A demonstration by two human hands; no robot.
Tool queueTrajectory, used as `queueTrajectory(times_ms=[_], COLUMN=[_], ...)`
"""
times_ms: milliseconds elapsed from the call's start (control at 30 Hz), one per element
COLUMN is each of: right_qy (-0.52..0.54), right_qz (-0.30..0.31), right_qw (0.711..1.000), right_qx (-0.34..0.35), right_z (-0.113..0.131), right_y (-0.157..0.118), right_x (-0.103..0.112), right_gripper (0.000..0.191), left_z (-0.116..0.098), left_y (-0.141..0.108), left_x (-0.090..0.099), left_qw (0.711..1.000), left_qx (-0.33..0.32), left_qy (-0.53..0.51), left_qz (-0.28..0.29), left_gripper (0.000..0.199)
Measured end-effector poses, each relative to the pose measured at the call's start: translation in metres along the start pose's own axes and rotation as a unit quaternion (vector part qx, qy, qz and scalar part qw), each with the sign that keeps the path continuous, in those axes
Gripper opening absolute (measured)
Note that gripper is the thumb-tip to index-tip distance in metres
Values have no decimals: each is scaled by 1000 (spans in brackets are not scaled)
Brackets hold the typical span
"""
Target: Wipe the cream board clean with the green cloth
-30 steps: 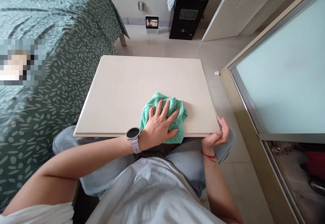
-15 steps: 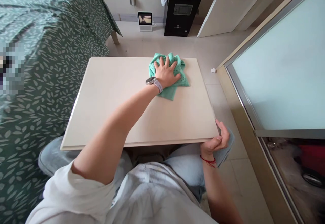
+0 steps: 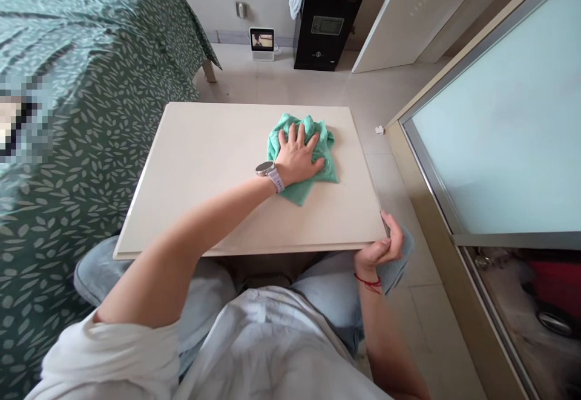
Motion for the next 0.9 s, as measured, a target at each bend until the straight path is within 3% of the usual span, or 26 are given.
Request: queueTrajectory(times_ms=[267,333,400,533,800,900], right_qy=[3,-6,-15,-43,-14,-6], right_qz=[9,15,19,29,14,16], right_qw=[1000,999,999,998,1000,1000], right_qx=[-16,-30,-37,-35,-17,-16], right_z=[-6,-7,-6,1,5,6], right_y=[-1,-1,0,2,0,-1], right_x=[-5,-5,-5,-4,3,3], right_gripper=[62,67,69,69,56,52], left_z=[-67,-75,-77,-70,-26,-5], left_y=[-144,-160,-160,-117,42,87], left_x=[-48,-57,-59,-48,-4,11], left_qw=[980,970,964,966,994,998], left_qx=[-174,-218,-247,-244,-108,-64], left_qy=[21,29,32,26,17,2], left_qz=[93,101,94,81,28,3], left_gripper=[94,94,93,90,86,85])
Point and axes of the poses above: each hand's wrist, its own y-axis towards the middle knuckle, its own x-axis out of the back of the hand, z = x × y, the point moved 8 cm from there along y, towards the middle knuckle, and after that the axes turned 4 degrees about z, right-handed, at the moved point
